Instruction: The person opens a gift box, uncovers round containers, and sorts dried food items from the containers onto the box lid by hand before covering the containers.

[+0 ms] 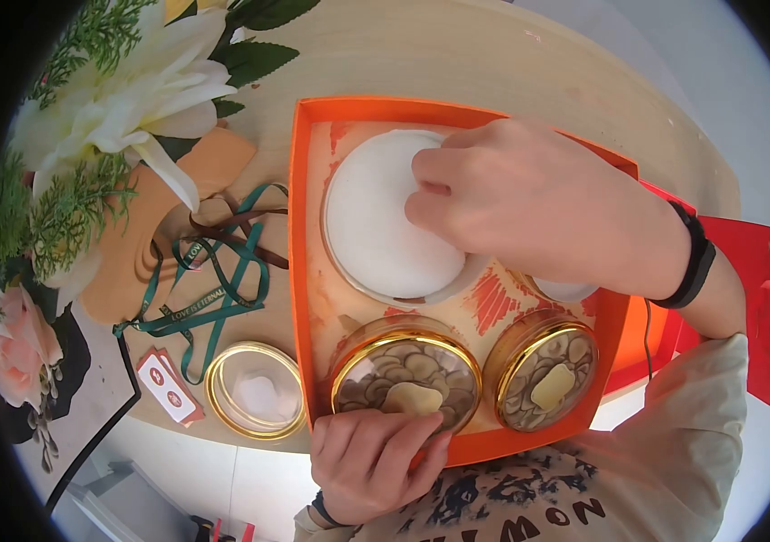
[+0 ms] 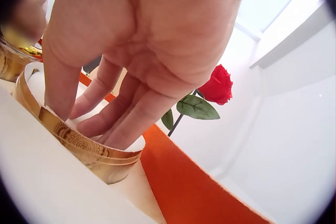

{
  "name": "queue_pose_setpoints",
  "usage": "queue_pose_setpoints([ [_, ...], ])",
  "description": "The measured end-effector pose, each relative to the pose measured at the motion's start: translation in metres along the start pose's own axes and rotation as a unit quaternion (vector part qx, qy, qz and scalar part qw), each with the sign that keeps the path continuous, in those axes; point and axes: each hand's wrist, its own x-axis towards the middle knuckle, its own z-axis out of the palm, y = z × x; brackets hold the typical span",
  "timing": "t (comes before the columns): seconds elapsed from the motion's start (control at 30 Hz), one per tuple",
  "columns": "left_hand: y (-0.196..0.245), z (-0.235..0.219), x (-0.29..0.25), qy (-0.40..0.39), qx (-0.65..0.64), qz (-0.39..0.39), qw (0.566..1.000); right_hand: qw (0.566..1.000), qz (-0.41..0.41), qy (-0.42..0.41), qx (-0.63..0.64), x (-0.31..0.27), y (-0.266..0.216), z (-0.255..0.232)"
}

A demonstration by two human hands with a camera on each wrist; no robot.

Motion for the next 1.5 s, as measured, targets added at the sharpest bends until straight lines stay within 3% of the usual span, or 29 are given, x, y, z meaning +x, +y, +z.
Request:
queue_pose_setpoints([
  [0.1,0.0,0.0,-0.001,-0.002,-0.001,-0.003,1.0,1.0,-0.001,-0.017,-0.019,0.001,0.0,-0.005],
  [0.17,-0.001,0.001,0.0,0.0,-0.001,-0.003,1.0,0.995,0.007,-0.099,-0.024,0.001,0.001,-0.014],
  [0.27,0.0,0.001,-0.001,0.006,0.008,-0.001,1.0,0.993,0.018,-0.113,0.008,0.002,-0.006,-0.027],
  [0.37,-0.001,0.0,-0.001,-0.001,0.025,-0.007,1.0,0.997,-0.015,-0.039,0.057,0.005,-0.017,-0.021],
  [0.4,0.0,-0.001,-0.001,-0.003,0.027,-0.005,1.0,0.998,-0.043,-0.046,-0.003,0.005,-0.02,-0.013],
  [0.5,0.0,-0.002,-0.001,-0.008,0.026,-0.012,1.0,0.995,-0.037,-0.09,0.014,0.012,-0.021,-0.008],
  [0.83,0.001,0.002,0.0,0.015,0.008,-0.005,1.0,0.997,-0.03,-0.056,-0.034,-0.003,-0.028,-0.009],
  [0.93,0.003,0.001,0.002,0.02,0.0,-0.009,1.0,0.997,0.02,0.066,0.02,-0.04,-0.032,-0.023],
  [0.97,0.004,0.001,0.002,0.018,-0.001,-0.016,1.0,0.997,0.022,0.067,0.015,-0.056,-0.036,-0.028],
  [1.03,0.006,0.003,0.002,0.024,-0.006,-0.018,1.0,0.993,0.1,0.054,-0.01,-0.09,-0.048,-0.038],
  [1.17,0.008,0.009,0.003,0.044,0.01,-0.023,0.999,0.973,0.215,0.042,0.072,-0.151,-0.08,-0.038],
  [1.3,0.012,0.008,0.006,0.041,0.042,-0.012,0.998,0.96,0.248,0.058,0.118,-0.194,-0.118,-0.013],
  [1.37,0.02,0.007,0.008,0.023,0.094,0.024,0.995,0.931,0.288,0.104,0.198,-0.198,-0.135,0.001],
  [1.4,0.027,0.01,0.006,-0.004,0.078,0.001,0.997,0.926,0.29,0.087,0.224,-0.202,-0.138,0.011],
  [1.5,0.06,0.02,0.015,-0.043,0.066,0.061,0.995,0.932,0.284,0.1,0.202,-0.199,-0.144,0.019],
])
